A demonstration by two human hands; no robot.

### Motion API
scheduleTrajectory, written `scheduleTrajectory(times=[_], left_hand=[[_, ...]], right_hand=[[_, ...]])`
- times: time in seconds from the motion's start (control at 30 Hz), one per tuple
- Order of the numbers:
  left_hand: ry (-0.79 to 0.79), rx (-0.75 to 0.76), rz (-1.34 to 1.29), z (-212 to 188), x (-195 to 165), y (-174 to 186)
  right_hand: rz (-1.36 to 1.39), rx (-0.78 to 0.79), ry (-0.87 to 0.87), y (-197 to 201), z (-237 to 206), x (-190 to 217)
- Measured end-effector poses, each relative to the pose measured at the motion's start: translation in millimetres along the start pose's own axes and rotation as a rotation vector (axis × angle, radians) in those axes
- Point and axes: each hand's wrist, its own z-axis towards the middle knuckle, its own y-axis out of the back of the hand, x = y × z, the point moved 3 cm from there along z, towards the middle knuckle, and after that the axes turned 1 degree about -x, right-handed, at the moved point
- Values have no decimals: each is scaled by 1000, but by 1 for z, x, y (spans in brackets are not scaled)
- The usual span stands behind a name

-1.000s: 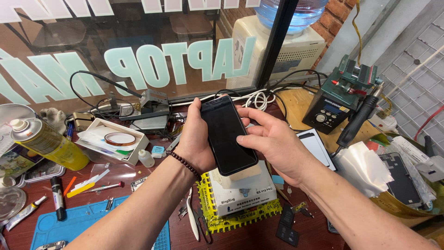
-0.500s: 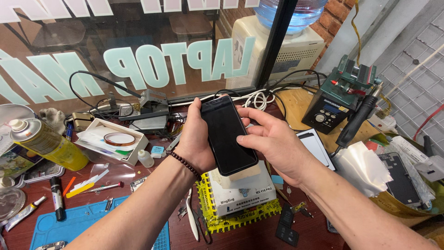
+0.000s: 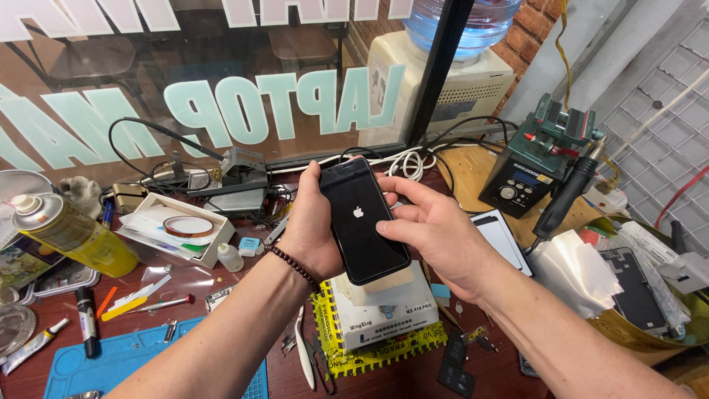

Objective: The person reassembles a smartphone by inserting the battery, connecting the display cable, and securing the back cover. They then power on the device and swipe the screen to verify functionality.

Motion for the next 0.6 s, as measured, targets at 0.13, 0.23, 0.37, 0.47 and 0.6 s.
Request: scheduleTrajectory(times=[0.13,0.23,0.37,0.47,0.6], left_hand=[[59,21,23,3,1,3],[-73,99,-46,9,4,0],[-66,73,20,13,5,-1],[-43,75,87,9,7,2],[-47,107,105,9,7,4]], right_hand=[[-104,-28,14,0,1,3],[-481,-124,12,-3,8,5],[-870,-216,35,-5,5,2],[-794,-168,70,-8,5,-4],[-542,-98,73,-4,5,-13]])
